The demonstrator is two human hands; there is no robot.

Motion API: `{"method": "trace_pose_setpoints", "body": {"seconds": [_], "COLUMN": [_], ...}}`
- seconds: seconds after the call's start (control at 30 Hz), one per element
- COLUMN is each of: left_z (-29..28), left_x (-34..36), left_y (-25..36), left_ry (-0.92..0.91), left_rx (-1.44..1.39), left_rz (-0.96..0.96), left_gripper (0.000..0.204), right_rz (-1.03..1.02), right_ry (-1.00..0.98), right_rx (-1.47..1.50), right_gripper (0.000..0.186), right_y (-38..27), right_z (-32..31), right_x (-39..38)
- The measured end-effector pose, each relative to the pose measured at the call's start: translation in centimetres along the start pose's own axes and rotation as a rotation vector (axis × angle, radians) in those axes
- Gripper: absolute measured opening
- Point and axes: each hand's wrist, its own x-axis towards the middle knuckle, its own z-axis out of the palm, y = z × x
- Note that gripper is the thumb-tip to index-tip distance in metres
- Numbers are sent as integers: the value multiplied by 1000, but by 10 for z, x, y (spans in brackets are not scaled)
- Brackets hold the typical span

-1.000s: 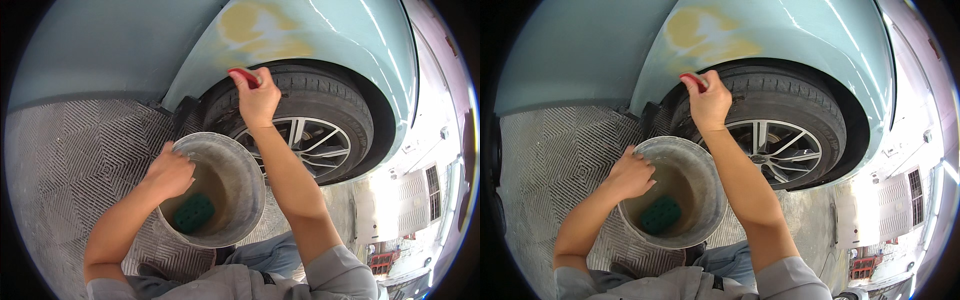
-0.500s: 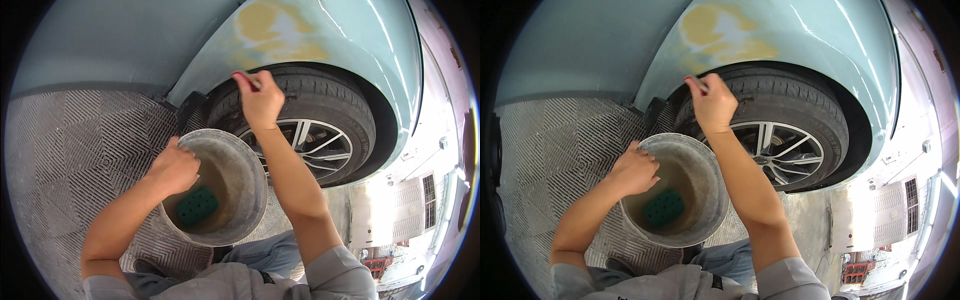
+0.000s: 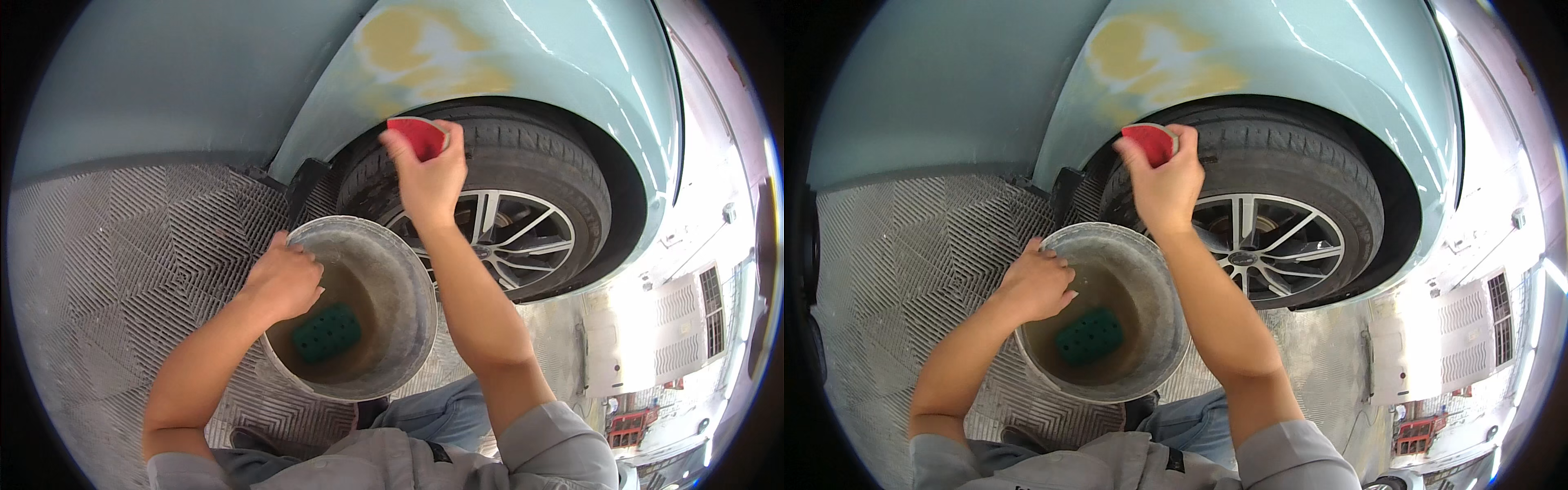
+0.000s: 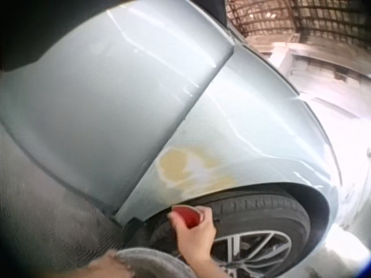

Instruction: The person sands a yellowish patch on the front wheel arch of a light blue car using a green sanding block and water from a bucket. They repeatedly rub the area, dip the block in water, and occasionally touch the surface with their hand.

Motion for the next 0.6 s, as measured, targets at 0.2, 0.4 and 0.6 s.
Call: {"method": "trace_pose_setpoints", "body": {"seconds": [0.2,0.4,0.6], "left_z": [-3,-2,-4], "left_x": [1,1,4], "left_y": [0,1,3], "left_ry": [-30,-8,-67], "left_rx": [-6,-33,1], "left_rz": [-7,-19,-54], "left_gripper": [25,23,24], "right_rz": [191,-59,-274], "right_ry": [-310,92,240], "right_rx": [-8,123,96], "right_gripper": [64,64,66], "right_y": [11,16,9], "right_z": [11,10,39], "right_x": [-37,-32,-22]}}
